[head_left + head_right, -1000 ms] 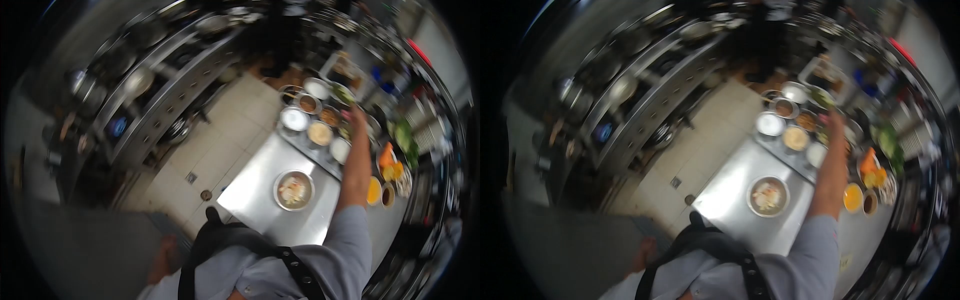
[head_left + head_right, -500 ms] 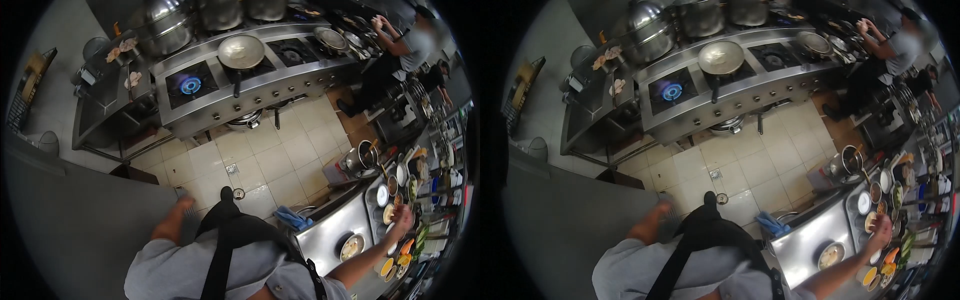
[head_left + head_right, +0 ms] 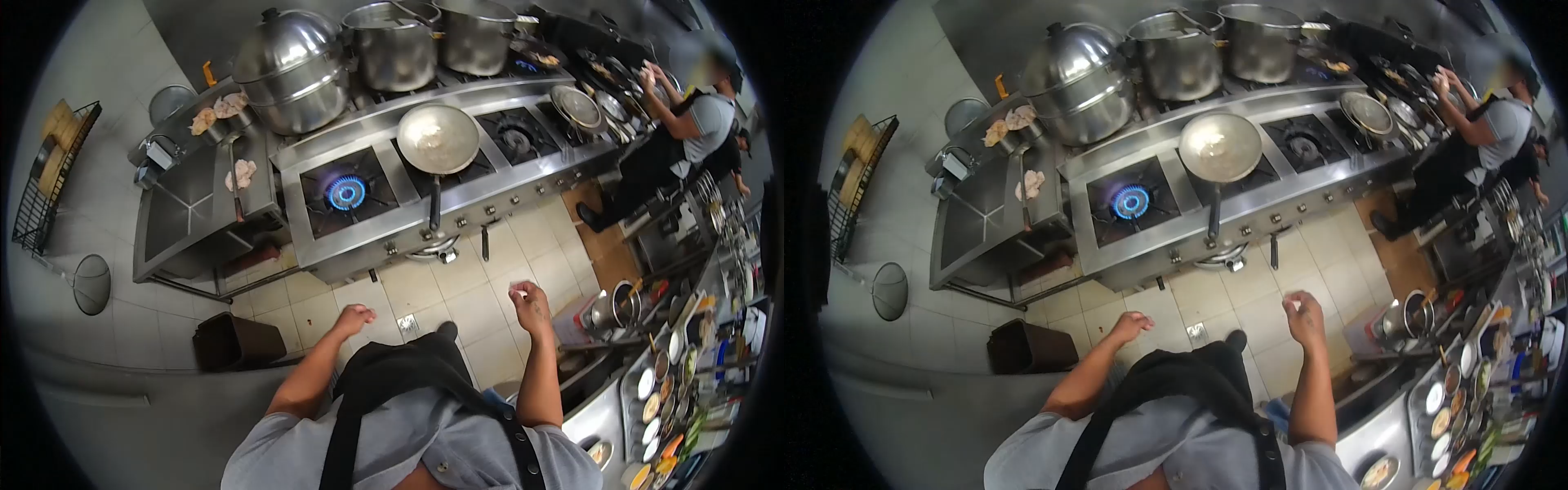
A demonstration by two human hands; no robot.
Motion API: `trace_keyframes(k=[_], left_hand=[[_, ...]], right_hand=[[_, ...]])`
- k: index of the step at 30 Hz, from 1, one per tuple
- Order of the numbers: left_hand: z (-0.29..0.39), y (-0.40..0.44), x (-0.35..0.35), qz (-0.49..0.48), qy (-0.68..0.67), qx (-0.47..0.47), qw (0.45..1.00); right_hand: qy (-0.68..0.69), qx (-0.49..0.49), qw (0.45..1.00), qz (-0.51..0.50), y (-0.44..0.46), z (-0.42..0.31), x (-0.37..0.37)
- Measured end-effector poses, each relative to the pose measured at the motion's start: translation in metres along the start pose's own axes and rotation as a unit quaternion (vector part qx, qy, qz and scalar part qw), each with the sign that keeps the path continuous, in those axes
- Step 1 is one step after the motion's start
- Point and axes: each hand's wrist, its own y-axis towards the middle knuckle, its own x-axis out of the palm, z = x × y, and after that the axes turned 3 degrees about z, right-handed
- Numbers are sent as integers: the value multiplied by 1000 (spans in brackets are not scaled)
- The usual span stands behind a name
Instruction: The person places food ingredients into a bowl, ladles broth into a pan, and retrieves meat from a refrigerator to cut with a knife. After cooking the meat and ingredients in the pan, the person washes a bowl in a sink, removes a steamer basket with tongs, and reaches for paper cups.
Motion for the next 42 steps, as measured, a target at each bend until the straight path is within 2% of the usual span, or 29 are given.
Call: trace_keyframes(k=[1,2,5,6,7,10,11,13,16,19,22,25,28,29,31,34,36,37,38,40,41,42], left_hand=[[10,6,6,-1,10,10,1000],[20,13,11,-4,22,19,1000],[65,45,21,14,-94,60,994],[90,59,21,18,-107,19,994],[100,82,27,39,-100,31,994],[107,162,50,107,-100,80,986],[120,181,61,112,-103,53,987],[152,203,79,125,-107,-9,986],[199,219,96,0,-236,-80,968],[198,238,109,20,-262,-126,956],[237,234,108,-26,-367,-127,921],[268,239,112,-66,-417,-99,901],[254,252,117,-81,-446,-147,879],[242,256,121,-84,-451,-165,873],[263,251,128,-71,-439,-168,880],[277,247,134,-59,-471,-152,867],[280,246,137,-56,-505,-142,849],[287,244,140,-18,-464,-123,877],[294,242,140,-6,-449,-117,886],[299,239,135,11,-435,-105,894],[298,238,131,16,-415,-105,904],[300,233,127,15,-411,-96,907]], right_hand=[[-49,-70,996,41,21,-6,2],[-45,-82,995,30,50,-12,2],[68,-134,987,55,160,-38,9],[106,-143,982,66,200,-61,6],[148,-169,971,78,240,-84,2],[163,-263,938,155,379,-147,-1],[220,-314,905,186,423,-171,0],[144,-336,901,233,521,-214,4],[47,-240,957,155,601,-278,-10],[-21,-207,975,76,679,-303,13],[-76,-286,951,-88,696,-325,-6],[-157,-287,942,-75,748,-357,56],[30,-169,981,-89,719,-362,32],[27,-177,980,-82,725,-363,45],[23,-196,978,-67,740,-368,76],[71,-100,992,-31,743,-373,78],[-35,-213,976,-13,764,-363,69],[-17,-210,977,22,787,-361,79],[38,-193,979,-50,790,-352,53],[129,-166,975,-75,793,-337,25],[33,-341,939,38,840,-311,61],[237,-151,958,-53,760,-311,-3]])
